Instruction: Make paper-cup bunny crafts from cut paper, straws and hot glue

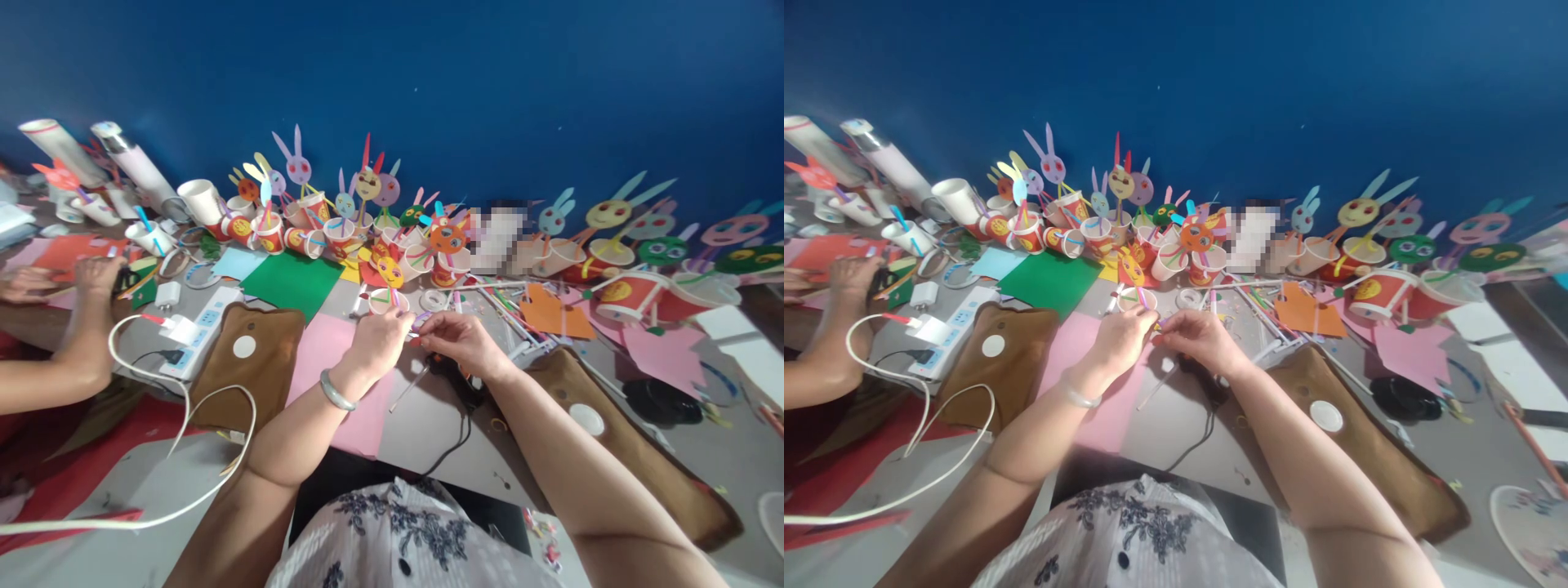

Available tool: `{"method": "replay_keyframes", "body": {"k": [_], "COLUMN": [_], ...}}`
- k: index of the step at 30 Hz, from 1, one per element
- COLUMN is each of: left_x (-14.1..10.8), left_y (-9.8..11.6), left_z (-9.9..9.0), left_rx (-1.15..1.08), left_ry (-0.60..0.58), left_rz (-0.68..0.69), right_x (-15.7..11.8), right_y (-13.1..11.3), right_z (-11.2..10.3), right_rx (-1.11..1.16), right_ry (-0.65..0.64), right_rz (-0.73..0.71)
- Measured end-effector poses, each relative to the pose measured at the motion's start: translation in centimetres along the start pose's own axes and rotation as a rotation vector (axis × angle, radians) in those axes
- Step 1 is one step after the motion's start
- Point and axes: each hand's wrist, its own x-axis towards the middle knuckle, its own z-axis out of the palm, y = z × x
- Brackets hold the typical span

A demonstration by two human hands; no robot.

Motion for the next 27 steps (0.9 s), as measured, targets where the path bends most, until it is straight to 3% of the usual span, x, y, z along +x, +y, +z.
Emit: {"method": "replay_keyframes", "body": {"k": [14,27], "left_x": [0.19,0.06], "left_y": [-0.1,-0.2], "left_z": [-0.23,0.04], "left_rx": [-0.018,-0.016], "left_ry": [-0.037,-0.031], "left_rz": [0.069,0.107], "right_x": [-0.21,-0.3], "right_y": [-0.43,-0.62], "right_z": [-0.26,-0.81], "right_rx": [-0.062,-0.114], "right_ry": [-0.088,-0.061], "right_rz": [-0.044,-0.094]}}
